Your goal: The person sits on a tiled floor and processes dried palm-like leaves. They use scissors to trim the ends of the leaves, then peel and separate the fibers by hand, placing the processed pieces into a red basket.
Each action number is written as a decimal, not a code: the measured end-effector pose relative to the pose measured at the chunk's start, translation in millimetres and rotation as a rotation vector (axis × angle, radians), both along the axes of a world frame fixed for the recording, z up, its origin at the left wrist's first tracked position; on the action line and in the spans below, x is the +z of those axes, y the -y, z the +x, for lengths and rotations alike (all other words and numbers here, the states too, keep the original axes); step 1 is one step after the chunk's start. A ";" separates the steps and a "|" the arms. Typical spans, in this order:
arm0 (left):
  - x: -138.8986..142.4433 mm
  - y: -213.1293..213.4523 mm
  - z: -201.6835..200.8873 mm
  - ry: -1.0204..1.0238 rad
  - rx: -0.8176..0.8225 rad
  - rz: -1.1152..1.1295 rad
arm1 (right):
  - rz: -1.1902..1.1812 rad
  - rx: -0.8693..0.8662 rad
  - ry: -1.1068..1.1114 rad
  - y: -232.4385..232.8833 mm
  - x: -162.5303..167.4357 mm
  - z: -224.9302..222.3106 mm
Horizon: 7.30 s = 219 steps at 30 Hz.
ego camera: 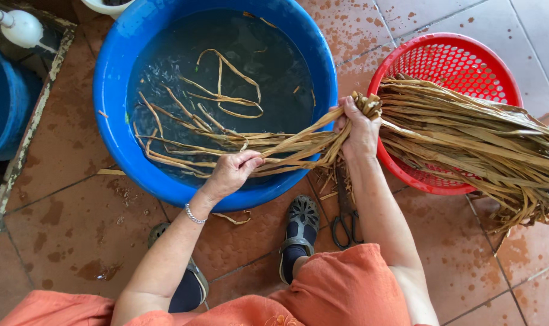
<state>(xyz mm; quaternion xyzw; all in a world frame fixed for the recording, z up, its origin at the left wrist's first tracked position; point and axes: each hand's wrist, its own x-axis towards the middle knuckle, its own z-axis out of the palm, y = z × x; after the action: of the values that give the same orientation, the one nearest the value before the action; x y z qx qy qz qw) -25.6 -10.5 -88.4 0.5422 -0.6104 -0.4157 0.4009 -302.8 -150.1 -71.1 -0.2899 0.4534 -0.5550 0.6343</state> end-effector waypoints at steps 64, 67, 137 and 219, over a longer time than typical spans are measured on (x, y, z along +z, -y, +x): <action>-11.3 26.5 -32.2 -0.445 -0.003 0.252 | 0.102 0.179 0.149 -17.3 -19.9 52.0; -21.1 28.4 -26.4 -0.406 0.098 0.211 | 0.158 0.141 0.037 -15.9 -20.5 48.4; -1.8 105.9 -87.8 0.183 0.036 -0.206 | -0.046 0.177 0.040 -21.9 -4.1 35.9; -20.1 55.0 67.1 0.987 -0.089 0.039 | -0.345 0.447 -0.704 10.5 -75.0 107.3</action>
<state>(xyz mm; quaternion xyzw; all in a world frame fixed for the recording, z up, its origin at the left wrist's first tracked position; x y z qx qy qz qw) 41.4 -65.4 -108.5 0.6552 -0.7420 -0.1372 0.0358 -195.5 -160.6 -146.1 -0.6536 0.4687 -0.3392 0.4881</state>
